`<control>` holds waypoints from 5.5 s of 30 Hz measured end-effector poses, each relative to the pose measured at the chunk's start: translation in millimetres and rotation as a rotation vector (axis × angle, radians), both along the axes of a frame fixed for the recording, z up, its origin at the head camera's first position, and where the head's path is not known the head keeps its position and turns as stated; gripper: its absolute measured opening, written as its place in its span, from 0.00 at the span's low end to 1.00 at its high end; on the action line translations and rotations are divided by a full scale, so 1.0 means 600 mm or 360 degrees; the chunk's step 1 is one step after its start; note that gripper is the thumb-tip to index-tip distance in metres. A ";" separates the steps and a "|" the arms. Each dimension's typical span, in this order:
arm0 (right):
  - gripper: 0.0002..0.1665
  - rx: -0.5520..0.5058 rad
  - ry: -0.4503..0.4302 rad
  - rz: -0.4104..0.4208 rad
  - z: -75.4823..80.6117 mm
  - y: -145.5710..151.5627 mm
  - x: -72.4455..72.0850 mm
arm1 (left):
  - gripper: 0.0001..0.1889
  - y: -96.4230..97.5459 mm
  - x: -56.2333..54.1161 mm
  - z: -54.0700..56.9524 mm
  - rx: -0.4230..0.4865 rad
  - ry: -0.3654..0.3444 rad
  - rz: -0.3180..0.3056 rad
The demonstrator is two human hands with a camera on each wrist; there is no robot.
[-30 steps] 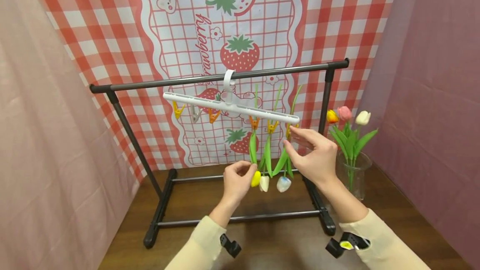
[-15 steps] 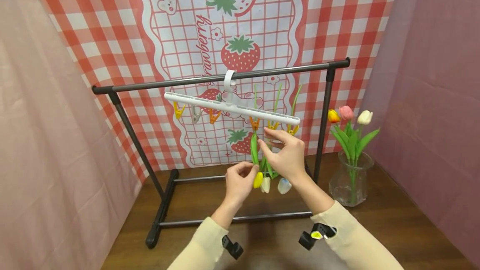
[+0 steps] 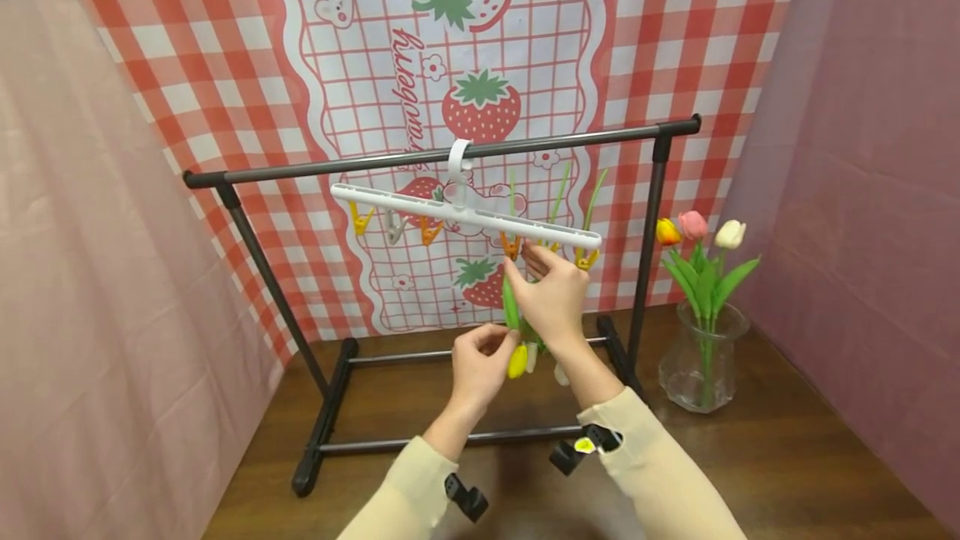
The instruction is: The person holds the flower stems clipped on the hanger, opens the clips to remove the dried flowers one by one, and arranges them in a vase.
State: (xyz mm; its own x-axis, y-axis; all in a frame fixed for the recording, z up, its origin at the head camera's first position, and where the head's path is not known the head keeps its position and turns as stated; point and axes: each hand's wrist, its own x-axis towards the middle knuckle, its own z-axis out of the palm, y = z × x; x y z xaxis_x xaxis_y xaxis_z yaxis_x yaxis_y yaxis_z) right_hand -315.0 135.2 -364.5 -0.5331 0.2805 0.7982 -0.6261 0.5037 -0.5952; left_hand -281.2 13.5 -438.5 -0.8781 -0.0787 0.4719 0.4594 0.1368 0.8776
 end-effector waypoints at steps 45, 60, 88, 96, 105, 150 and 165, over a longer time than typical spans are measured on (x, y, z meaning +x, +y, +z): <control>0.13 -0.0253 -0.0121 0.0036 0.011 -0.027 -0.029 | 0.01 -0.154 0.048 -0.088 -0.0315 0.0026 -0.0146; 0.15 -0.0198 -0.0069 0.0079 0.007 -0.013 -0.036 | 0.10 -0.315 0.102 -0.117 -0.0813 0.0473 -0.0523; 0.15 0.1473 0.0178 0.0650 0.045 0.024 0.143 | 0.05 -0.346 0.083 0.019 -0.1539 0.0613 -0.0535; 0.14 0.1791 0.0145 0.0633 0.019 0.008 0.168 | 0.01 -0.317 0.077 0.047 -0.1654 0.0740 -0.0502; 0.07 0.1879 0.0228 0.0509 0.008 0.009 0.169 | 0.03 -0.292 0.071 0.068 -0.1699 0.0854 -0.0493; 0.34 0.1339 0.0491 0.0006 0.057 0.178 0.148 | 0.21 -0.134 0.016 0.023 -0.0460 0.0001 -0.0404; 0.19 0.0651 0.0393 -0.0275 0.098 0.249 0.145 | 0.24 -0.018 -0.033 -0.016 -0.0274 -0.0352 -0.0483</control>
State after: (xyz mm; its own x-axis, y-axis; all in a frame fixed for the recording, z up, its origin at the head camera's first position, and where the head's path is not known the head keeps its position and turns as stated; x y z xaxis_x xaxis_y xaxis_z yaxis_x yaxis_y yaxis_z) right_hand -228.1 284.7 -305.4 -0.2882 -0.0140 0.9575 -0.6100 0.7734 -0.1723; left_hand -301.0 2.6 -448.0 -0.9311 0.2632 0.2528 0.3042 0.1774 0.9359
